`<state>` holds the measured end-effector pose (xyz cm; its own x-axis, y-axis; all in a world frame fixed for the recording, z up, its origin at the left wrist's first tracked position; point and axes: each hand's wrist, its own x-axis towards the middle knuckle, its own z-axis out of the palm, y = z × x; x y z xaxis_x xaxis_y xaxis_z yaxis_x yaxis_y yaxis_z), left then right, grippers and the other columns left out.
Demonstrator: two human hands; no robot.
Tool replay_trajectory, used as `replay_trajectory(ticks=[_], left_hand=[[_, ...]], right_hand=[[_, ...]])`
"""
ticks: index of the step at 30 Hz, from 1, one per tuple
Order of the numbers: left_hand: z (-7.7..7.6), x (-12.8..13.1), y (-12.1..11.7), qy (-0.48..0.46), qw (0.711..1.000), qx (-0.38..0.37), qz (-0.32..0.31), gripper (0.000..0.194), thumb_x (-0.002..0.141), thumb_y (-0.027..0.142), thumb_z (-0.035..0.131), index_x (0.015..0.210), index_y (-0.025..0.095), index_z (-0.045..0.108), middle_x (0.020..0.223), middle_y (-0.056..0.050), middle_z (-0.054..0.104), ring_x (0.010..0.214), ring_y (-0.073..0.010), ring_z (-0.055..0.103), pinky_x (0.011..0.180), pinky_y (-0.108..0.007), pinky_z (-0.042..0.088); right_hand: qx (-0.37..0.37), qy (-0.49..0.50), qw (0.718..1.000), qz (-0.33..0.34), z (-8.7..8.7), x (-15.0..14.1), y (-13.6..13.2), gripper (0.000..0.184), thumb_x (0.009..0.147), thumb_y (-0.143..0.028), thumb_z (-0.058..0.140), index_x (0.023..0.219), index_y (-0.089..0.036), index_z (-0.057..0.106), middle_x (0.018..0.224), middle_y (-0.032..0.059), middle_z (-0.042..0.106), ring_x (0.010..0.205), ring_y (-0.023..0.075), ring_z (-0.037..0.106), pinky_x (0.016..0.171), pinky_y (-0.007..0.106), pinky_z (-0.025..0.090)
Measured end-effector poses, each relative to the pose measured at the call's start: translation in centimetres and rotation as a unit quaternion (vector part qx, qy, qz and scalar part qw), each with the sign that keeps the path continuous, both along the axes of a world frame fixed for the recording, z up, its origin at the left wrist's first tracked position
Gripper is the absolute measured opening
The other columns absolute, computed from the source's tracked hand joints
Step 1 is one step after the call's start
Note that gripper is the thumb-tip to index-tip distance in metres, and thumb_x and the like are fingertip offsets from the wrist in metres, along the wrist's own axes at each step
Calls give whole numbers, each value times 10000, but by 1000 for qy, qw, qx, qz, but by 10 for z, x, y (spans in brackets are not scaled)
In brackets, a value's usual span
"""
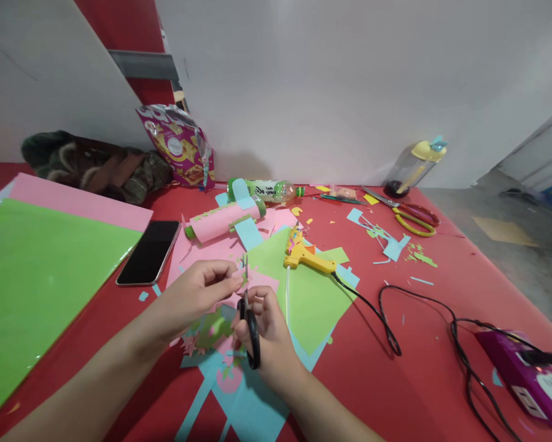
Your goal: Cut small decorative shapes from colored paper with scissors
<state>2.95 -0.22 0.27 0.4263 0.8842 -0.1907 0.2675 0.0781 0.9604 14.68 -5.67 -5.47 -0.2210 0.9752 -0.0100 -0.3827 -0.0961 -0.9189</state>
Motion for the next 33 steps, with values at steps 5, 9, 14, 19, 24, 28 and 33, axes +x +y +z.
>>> replay_trajectory(ticks=[5,9,14,19,24,28,33], left_hand=[[-2,0,0,-5,1000,-2,1,256,745,231,418,521,154,320,520,57,279,517,-69,286,488,-196,242],[-2,1,0,-4,1000,2,5,263,747,245,417,518,153,328,516,56,290,517,-69,297,491,-197,248],[-3,1,1,-8,1000,-2,6,254,748,245,418,524,150,344,520,55,301,525,-69,303,498,-197,258],[-3,0,1,-11,1000,-4,7,247,745,235,423,527,149,346,526,54,297,527,-69,298,498,-197,257],[-3,-1,2,-25,1000,-1,-2,253,749,250,428,532,147,347,532,55,302,525,-66,295,493,-190,255],[-4,-3,4,-13,1000,14,-15,264,758,270,427,538,146,351,538,54,300,531,-66,295,495,-186,258],[-1,-9,7,24,998,8,-57,263,750,253,425,524,150,338,504,60,306,489,-58,292,456,-178,245]], right_hand=[[-11,4,1000,-4,0,0,0,375,685,-495,558,850,-234,345,606,-52,448,441,71,435,416,197,363],[-13,3,1000,-8,2,0,-1,374,678,-500,562,834,-235,350,597,-56,442,439,69,428,413,193,366],[-16,4,1000,-9,3,0,-1,373,668,-495,575,832,-241,357,586,-62,443,432,62,434,412,184,378],[-26,8,1000,-10,2,1,0,398,641,-493,603,826,-240,356,579,-68,454,406,54,445,387,172,382],[-41,-5,999,-22,2,1,1,429,612,-505,619,814,-227,362,565,-75,459,372,46,437,359,166,375],[-57,-5,998,-40,2,0,2,402,636,-488,610,804,-227,354,559,-77,468,363,51,435,353,171,356],[-24,48,996,-76,0,0,3,388,664,-521,561,859,-218,415,646,-42,486,499,81,471,494,223,395]])
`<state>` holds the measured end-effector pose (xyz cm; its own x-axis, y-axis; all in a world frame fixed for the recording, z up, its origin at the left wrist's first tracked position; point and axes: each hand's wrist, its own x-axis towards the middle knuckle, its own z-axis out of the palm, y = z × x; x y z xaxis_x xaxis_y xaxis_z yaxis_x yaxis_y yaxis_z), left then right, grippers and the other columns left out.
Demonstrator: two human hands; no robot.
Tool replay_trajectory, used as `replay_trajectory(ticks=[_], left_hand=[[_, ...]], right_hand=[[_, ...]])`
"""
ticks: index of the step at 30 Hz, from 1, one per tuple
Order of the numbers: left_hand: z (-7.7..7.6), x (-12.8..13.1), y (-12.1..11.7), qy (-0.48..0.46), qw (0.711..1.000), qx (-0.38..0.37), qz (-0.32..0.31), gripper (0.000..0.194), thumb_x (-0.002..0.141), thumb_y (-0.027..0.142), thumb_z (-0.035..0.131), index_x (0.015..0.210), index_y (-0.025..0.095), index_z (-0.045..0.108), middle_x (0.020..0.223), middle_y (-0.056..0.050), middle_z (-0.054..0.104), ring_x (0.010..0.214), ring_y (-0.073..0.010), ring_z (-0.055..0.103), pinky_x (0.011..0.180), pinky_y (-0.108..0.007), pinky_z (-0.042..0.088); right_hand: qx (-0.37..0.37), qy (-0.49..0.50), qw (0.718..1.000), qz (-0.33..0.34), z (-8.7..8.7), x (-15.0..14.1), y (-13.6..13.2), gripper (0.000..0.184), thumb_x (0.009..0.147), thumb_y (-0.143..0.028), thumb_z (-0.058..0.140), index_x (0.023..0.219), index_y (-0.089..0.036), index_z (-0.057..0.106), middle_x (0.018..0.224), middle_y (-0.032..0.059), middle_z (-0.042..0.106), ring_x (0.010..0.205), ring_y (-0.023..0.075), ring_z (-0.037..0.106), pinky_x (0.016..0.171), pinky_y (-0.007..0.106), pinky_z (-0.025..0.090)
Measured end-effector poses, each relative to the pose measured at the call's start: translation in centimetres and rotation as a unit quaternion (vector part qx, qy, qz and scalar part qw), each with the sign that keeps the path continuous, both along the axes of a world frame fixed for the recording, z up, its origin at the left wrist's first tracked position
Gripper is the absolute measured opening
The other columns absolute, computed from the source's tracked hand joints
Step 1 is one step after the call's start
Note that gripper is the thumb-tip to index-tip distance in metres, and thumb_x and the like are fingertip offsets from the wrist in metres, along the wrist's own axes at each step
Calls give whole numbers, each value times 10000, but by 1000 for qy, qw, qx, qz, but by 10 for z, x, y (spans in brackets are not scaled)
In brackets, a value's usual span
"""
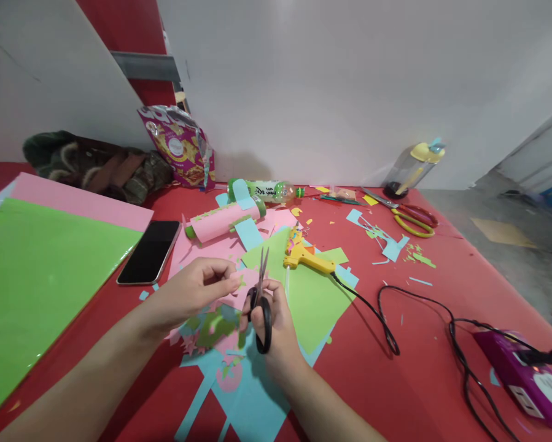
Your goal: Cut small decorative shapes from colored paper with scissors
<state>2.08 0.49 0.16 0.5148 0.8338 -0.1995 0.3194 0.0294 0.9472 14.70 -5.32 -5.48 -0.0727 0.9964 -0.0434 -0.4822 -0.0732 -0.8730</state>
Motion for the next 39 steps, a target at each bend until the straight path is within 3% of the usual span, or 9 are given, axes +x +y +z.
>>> replay_trajectory(ticks=[4,8,14,17,20,24,32,39], left_hand=[[4,-3,2,44,996,25,-77,266,724,228,426,492,147,322,487,62,292,469,-51,292,441,-174,240],[4,-5,0,89,985,28,-143,233,694,212,419,483,145,344,457,59,324,443,-48,306,420,-175,239],[-3,-11,-3,122,966,-105,-201,147,671,230,396,543,166,364,452,44,470,296,-48,355,304,-166,243],[-4,-12,-2,127,964,-90,-216,150,657,224,405,527,162,361,452,42,465,295,-43,354,305,-163,257],[-3,-10,0,123,964,-38,-232,193,646,217,420,493,162,316,414,60,358,327,-35,301,331,-166,229],[-1,-10,0,111,963,24,-245,212,627,162,418,474,164,272,420,64,270,365,-39,274,361,-176,208],[-1,-12,-1,126,964,-18,-234,195,688,197,372,498,162,396,453,37,476,354,-58,392,371,-169,291],[2,-8,2,153,968,85,-177,187,653,166,419,482,146,346,457,54,337,442,-54,313,427,-166,243]], right_hand=[[-13,43,999,-25,-1,1,2,309,663,-339,644,849,-235,419,671,-49,500,563,85,485,560,221,394],[-39,72,996,-30,0,2,3,347,620,-196,670,844,-249,411,703,-54,527,584,81,490,543,197,392],[-42,47,998,-5,1,3,2,409,594,-141,683,855,-249,388,711,-57,533,603,77,510,563,185,410],[-41,40,998,9,1,3,1,408,603,-152,683,866,-243,385,719,-52,523,611,77,515,563,184,412],[-37,26,999,19,2,4,0,413,612,-162,681,887,-241,383,738,-43,520,627,82,516,568,190,412],[-31,-2,999,31,4,5,-1,414,613,-183,685,890,-244,383,737,-40,513,629,90,509,563,199,409],[-31,-26,999,11,5,3,0,368,637,-192,663,856,-251,373,720,-50,492,591,79,489,550,200,398],[-45,-35,998,-17,6,2,2,406,616,-192,671,861,-254,354,705,-61,494,552,70,468,523,189,375]])
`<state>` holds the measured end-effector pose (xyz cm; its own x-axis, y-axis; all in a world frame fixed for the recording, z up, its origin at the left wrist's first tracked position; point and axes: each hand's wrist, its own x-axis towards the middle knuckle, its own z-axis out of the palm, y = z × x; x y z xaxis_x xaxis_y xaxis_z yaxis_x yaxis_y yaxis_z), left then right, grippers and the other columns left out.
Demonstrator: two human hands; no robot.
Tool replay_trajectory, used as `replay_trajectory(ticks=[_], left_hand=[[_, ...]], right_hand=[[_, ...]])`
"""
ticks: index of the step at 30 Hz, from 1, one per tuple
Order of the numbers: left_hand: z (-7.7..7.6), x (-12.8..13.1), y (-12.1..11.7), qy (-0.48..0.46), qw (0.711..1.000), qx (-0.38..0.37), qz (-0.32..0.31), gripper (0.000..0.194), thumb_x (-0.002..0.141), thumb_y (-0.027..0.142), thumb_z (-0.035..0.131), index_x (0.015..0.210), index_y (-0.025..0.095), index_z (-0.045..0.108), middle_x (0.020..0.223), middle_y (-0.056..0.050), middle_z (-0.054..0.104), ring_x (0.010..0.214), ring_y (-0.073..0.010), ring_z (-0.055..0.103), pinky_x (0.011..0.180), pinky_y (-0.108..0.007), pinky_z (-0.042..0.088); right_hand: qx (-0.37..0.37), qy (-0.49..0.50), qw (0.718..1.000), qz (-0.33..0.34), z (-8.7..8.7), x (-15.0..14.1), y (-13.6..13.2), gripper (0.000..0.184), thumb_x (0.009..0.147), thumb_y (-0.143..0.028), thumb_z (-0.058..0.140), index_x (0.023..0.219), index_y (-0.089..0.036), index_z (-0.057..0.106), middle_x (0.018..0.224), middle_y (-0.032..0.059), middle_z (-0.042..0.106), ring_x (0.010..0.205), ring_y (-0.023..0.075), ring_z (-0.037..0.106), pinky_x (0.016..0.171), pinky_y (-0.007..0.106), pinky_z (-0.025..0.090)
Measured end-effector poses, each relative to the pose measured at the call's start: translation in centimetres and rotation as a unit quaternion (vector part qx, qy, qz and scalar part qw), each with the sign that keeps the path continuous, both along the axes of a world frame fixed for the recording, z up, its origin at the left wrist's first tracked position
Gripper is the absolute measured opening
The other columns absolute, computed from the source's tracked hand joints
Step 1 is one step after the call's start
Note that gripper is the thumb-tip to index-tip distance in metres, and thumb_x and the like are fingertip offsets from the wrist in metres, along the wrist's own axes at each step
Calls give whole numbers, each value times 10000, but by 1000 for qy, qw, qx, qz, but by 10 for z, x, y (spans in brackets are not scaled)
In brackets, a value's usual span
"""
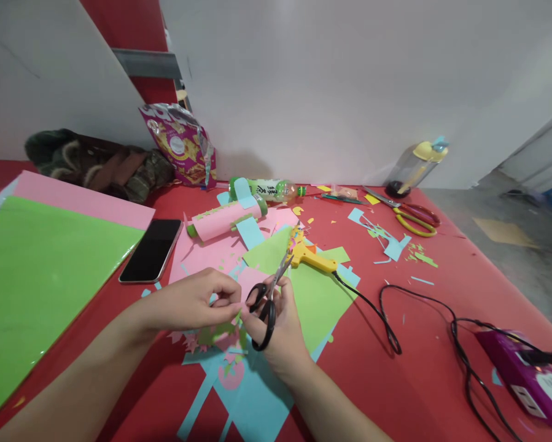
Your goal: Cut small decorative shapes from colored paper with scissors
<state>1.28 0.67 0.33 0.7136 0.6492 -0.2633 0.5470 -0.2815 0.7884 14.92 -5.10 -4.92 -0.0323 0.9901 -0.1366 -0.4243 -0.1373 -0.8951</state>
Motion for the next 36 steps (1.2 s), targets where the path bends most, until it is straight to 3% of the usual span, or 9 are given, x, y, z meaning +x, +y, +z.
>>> replay_trajectory(ticks=[10,16,20,25,36], left_hand=[[-4,2,1,-4,999,22,35,169,704,219,406,576,143,485,536,34,418,524,-83,373,479,-183,272],[-5,2,3,-41,998,0,56,201,722,179,349,534,149,415,524,39,360,525,-86,345,482,-191,273],[-7,2,3,-24,999,-6,30,170,716,179,363,571,147,444,544,34,401,528,-87,366,488,-193,276],[-8,6,0,-29,999,-1,33,227,733,247,388,528,151,368,494,52,321,466,-68,306,431,-188,228],[-15,10,0,-37,999,17,36,283,782,301,358,580,135,466,554,24,428,509,-79,351,467,-192,269]], right_hand=[[-9,5,1000,-29,0,1,0,411,605,-129,654,857,-256,355,714,-60,513,559,70,463,513,179,364],[-23,-2,996,-84,-2,2,1,419,591,-106,654,850,-258,362,690,-66,513,513,61,441,486,169,358],[-22,3,996,-91,-1,2,2,418,590,-114,661,848,-256,364,677,-69,514,504,58,438,476,163,355],[-17,1,995,-98,-1,2,2,412,599,-134,666,853,-256,366,683,-66,518,518,59,451,493,165,367],[-15,-9,995,-99,-2,1,2,397,614,-140,654,861,-253,364,663,-65,505,517,69,450,492,178,362]])
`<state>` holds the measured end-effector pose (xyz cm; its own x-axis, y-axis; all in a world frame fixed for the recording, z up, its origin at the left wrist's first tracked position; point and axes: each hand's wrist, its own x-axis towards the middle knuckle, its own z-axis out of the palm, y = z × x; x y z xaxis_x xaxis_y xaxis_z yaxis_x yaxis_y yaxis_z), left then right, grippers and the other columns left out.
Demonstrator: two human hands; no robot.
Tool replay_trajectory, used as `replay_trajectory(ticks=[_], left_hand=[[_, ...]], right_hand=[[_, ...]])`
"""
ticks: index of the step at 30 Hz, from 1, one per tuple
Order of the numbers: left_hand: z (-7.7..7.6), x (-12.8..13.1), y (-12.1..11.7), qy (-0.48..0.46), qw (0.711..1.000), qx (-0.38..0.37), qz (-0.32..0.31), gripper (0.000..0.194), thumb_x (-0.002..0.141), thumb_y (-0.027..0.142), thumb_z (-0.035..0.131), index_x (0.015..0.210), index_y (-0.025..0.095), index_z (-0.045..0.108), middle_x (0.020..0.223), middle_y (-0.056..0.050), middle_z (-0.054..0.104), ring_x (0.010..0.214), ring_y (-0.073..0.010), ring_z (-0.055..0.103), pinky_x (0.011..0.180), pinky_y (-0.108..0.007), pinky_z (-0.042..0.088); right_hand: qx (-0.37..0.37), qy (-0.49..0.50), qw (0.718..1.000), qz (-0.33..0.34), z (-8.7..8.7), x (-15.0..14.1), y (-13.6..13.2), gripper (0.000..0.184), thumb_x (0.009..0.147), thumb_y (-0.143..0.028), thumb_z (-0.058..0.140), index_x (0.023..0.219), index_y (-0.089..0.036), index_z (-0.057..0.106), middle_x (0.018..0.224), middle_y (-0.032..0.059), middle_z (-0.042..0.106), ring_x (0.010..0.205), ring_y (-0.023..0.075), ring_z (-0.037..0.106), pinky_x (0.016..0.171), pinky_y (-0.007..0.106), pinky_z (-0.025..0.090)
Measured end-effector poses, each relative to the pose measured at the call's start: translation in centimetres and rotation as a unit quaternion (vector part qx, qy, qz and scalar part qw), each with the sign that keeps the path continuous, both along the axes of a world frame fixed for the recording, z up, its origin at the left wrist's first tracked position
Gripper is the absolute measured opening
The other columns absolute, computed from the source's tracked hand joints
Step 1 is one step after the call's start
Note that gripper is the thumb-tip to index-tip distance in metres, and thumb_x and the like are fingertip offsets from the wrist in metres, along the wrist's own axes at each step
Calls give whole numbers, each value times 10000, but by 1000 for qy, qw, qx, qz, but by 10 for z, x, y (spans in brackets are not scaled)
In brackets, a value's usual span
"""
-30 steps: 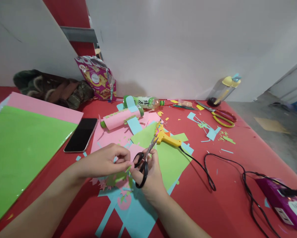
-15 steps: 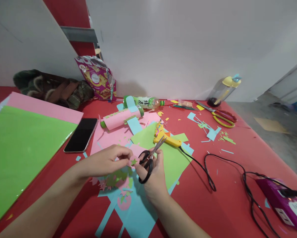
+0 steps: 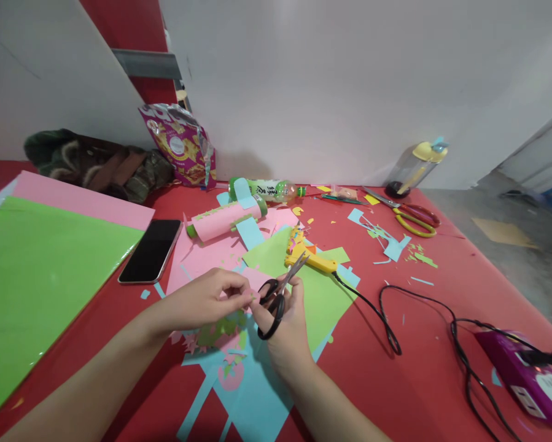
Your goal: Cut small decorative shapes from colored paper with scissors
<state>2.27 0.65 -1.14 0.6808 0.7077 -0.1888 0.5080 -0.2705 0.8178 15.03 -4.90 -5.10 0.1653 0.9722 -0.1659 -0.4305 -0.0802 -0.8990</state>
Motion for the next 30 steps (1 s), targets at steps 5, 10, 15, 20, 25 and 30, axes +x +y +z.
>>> replay_trajectory(ticks=[5,10,15,20,25,30], left_hand=[[0,-2,1,2,1000,12,25,250,767,268,376,571,140,464,556,23,448,536,-87,388,496,-194,291],[4,-8,5,-17,996,22,85,219,761,253,397,591,138,476,564,28,438,554,-91,407,527,-202,315],[12,-14,8,-101,981,-5,163,206,757,248,429,582,139,436,591,34,432,565,-78,411,532,-182,335],[18,-15,7,-134,967,1,217,216,751,251,451,569,138,421,575,41,423,550,-70,401,512,-172,326],[17,-13,5,-114,974,7,196,214,750,250,446,567,142,424,545,50,394,514,-66,373,485,-172,312],[16,-13,4,-85,983,35,158,214,758,243,428,570,142,438,551,42,414,539,-77,391,508,-176,325]], right_hand=[[-9,13,1000,11,-1,0,1,349,646,-116,619,862,-254,381,678,-64,510,564,77,463,516,183,355],[-15,24,997,65,-5,-2,0,282,683,-166,611,851,-240,397,634,-69,485,583,83,459,572,206,358],[-8,31,990,136,-5,-2,-3,298,706,-374,592,883,-235,398,645,-53,461,579,85,440,567,217,354],[32,10,972,233,-6,-1,-4,404,666,-472,594,898,-228,370,711,-28,432,559,89,413,511,228,347],[49,9,958,283,-3,0,-5,452,640,-523,587,888,-232,344,740,-18,412,571,100,414,516,245,350],[49,8,957,284,0,0,-5,455,643,-528,582,887,-234,335,746,-17,399,566,96,407,530,252,342]])
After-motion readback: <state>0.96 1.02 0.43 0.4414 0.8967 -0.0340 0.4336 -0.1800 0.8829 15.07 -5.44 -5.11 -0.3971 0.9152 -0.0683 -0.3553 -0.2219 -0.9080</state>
